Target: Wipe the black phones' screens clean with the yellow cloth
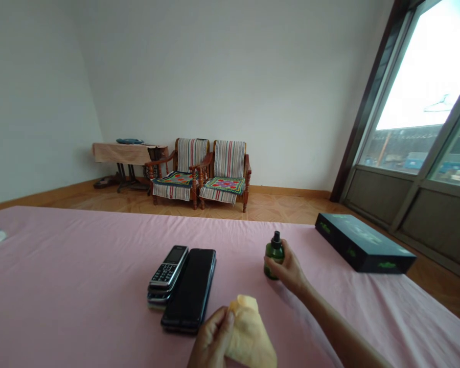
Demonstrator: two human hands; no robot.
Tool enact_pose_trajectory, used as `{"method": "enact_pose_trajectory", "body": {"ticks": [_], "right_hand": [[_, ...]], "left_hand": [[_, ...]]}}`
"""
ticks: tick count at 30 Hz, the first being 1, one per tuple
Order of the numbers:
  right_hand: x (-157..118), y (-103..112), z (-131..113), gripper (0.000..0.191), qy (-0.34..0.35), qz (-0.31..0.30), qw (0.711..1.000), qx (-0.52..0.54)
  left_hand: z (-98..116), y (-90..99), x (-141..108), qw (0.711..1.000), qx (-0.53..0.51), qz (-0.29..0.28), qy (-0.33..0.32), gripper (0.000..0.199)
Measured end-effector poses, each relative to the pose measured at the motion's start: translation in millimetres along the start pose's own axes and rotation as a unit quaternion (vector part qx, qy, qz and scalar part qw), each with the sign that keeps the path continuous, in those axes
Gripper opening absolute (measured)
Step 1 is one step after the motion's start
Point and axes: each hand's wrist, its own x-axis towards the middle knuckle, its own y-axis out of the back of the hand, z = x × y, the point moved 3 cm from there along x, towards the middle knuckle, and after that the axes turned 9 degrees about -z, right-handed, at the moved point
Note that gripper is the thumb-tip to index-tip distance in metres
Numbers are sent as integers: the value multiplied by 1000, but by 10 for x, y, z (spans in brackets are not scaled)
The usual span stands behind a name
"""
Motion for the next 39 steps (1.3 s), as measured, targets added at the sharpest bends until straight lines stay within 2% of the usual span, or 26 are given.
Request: {"method": "enact_pose_trajectory", "body": {"ticks": [2, 4, 7, 10, 15, 18, 22, 24, 26, 29, 32, 39], "right_hand": [[-231, 55, -88, 34, -2, -8, 1000, -6], [-441, 99, -148, 49, -10, -9, 999, -29], [-648, 145, -211, 60, 25, 45, 994, -96], [-718, 157, -235, 65, 68, 106, 983, -132], [-733, 172, -202, 73, 78, 120, 982, -126], [-778, 185, -196, 68, 94, 117, 976, -157], [-837, 173, -238, 63, 133, 100, 964, -209], [-850, 155, -257, 62, 152, 91, 958, -227], [-853, 141, -256, 62, 163, 95, 953, -236], [-847, 121, -229, 60, 170, 102, 949, -246], [-838, 102, -212, 60, 170, 99, 946, -257], [-830, 107, -252, 56, 156, 103, 948, -256]], "left_hand": [[-53, 25, 13, 1000, 7, 15, -4, 42], [-108, 30, 29, 1000, 14, 11, 0, 45], [-129, 3, 39, 1000, 19, -12, -2, 46], [-63, -56, 24, 1000, 11, -14, -5, 47], [92, -290, 93, 998, 21, -54, 20, 47], [213, -437, 339, 996, 58, -64, -4, 41], [314, -564, 812, 990, 88, -106, 21, 29], [302, -594, 994, 987, 93, -127, 37, 20], [243, -606, 1106, 986, 87, -135, 44, 21], [113, -600, 1189, 989, 65, -130, 40, 27], [28, -570, 1249, 994, 41, -101, 22, 27], [76, -498, 1313, 999, 14, -40, -9, 27]]}}
